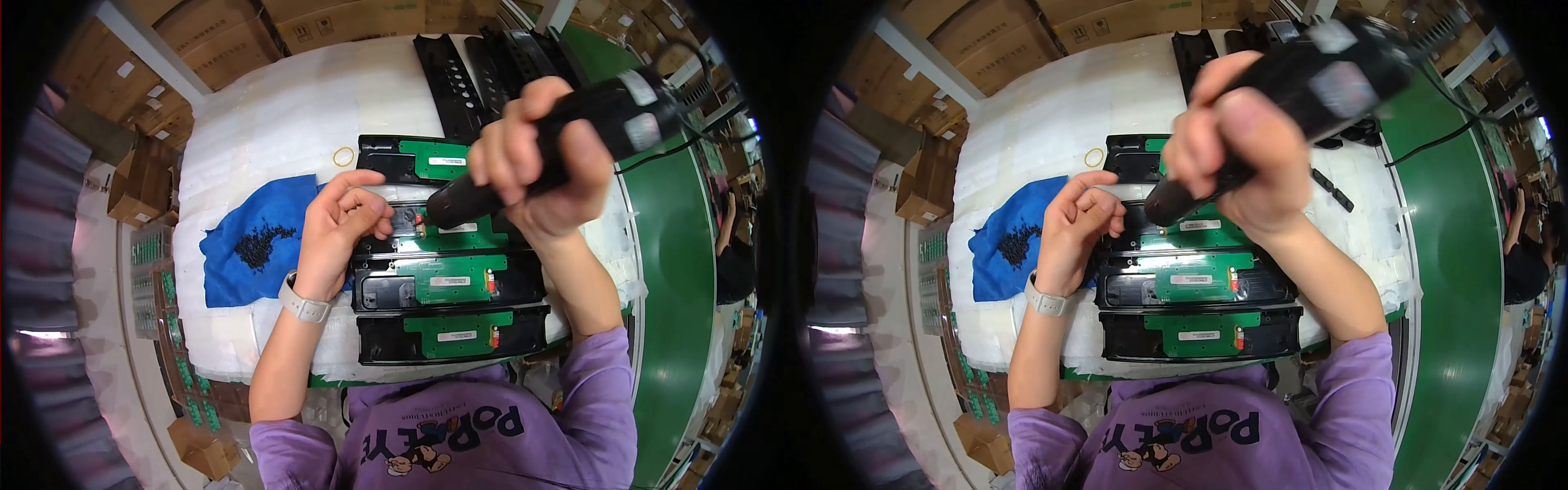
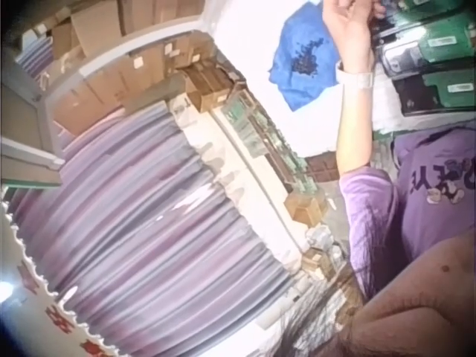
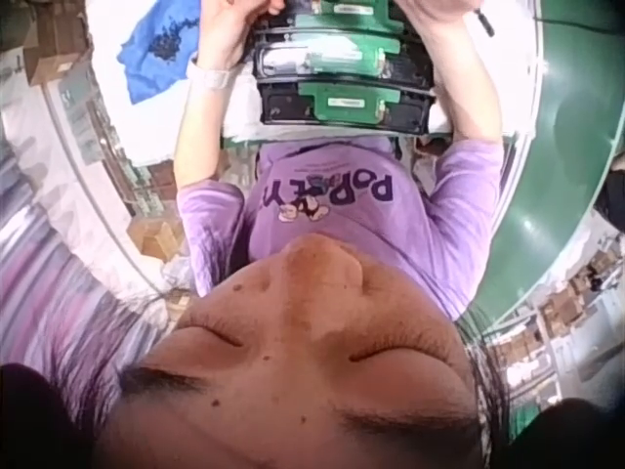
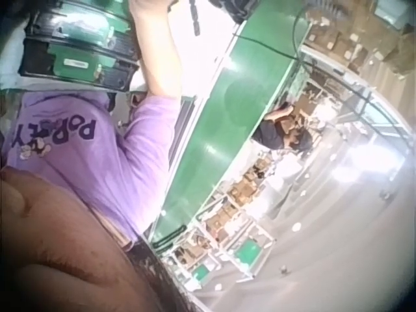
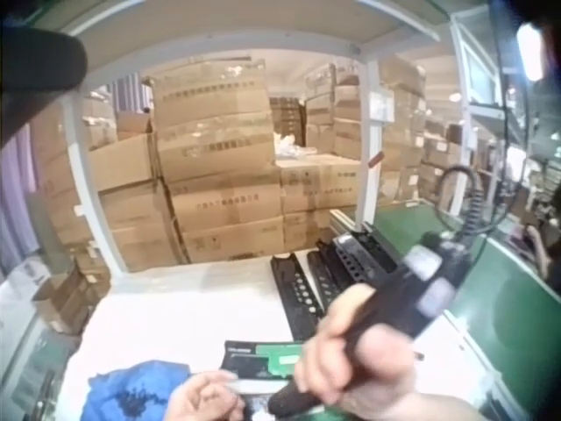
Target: Assembling electronic components by manually placing circuit boards onto plastic housings and securing them with an electric screwdriver.
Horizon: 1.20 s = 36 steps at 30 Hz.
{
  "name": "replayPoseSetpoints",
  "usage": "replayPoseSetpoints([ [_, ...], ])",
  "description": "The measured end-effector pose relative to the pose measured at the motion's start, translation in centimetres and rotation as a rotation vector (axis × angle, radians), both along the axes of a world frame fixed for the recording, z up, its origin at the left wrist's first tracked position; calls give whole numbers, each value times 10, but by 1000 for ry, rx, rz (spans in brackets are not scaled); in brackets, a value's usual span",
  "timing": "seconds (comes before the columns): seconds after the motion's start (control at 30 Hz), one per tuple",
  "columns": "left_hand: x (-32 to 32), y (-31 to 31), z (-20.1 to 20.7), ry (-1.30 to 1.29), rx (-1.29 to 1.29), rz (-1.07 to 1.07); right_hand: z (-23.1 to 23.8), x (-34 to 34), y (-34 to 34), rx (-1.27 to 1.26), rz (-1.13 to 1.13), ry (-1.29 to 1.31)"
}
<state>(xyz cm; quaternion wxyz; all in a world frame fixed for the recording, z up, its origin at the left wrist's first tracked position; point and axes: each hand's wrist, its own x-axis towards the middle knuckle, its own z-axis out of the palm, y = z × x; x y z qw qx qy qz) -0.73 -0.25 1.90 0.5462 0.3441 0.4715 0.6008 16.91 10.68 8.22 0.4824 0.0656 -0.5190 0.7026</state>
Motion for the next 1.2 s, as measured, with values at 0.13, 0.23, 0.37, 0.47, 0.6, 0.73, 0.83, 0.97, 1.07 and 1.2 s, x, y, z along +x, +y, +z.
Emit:
replayPoseSetpoints([
  [0.13, 2, -3, 5, -22, -45, -170, 7, 6, 5, -190, -27, 162],
  [0.23, 5, -4, 8, -29, -44, -185, 6, 2, 4, -261, -56, 153],
  [0.37, 4, -3, 5, -23, -51, -185, 5, 2, 2, -247, -44, 137],
  [0.47, 6, -4, 3, -9, -18, -186, 5, 2, 1, -250, -29, 133],
  [0.6, 8, -3, 1, -2, -10, -179, 7, 1, -2, -295, -90, 75],
  [0.73, 7, -5, -1, -45, -34, -223, 13, 2, -8, -447, -177, 48],
  [0.83, 16, -4, 0, -47, 9, -208, 13, 3, -7, -363, -134, 42],
  [0.97, 13, 5, -4, 47, 37, -13, 1, 8, -9, -41, 107, -63],
  [1.07, 4, 6, -10, 104, 54, 87, -5, 12, -19, 114, 21, -337],
  [1.2, -1, 4, -16, -9, 11, 53, -7, 11, -23, 72, 95, -393],
])
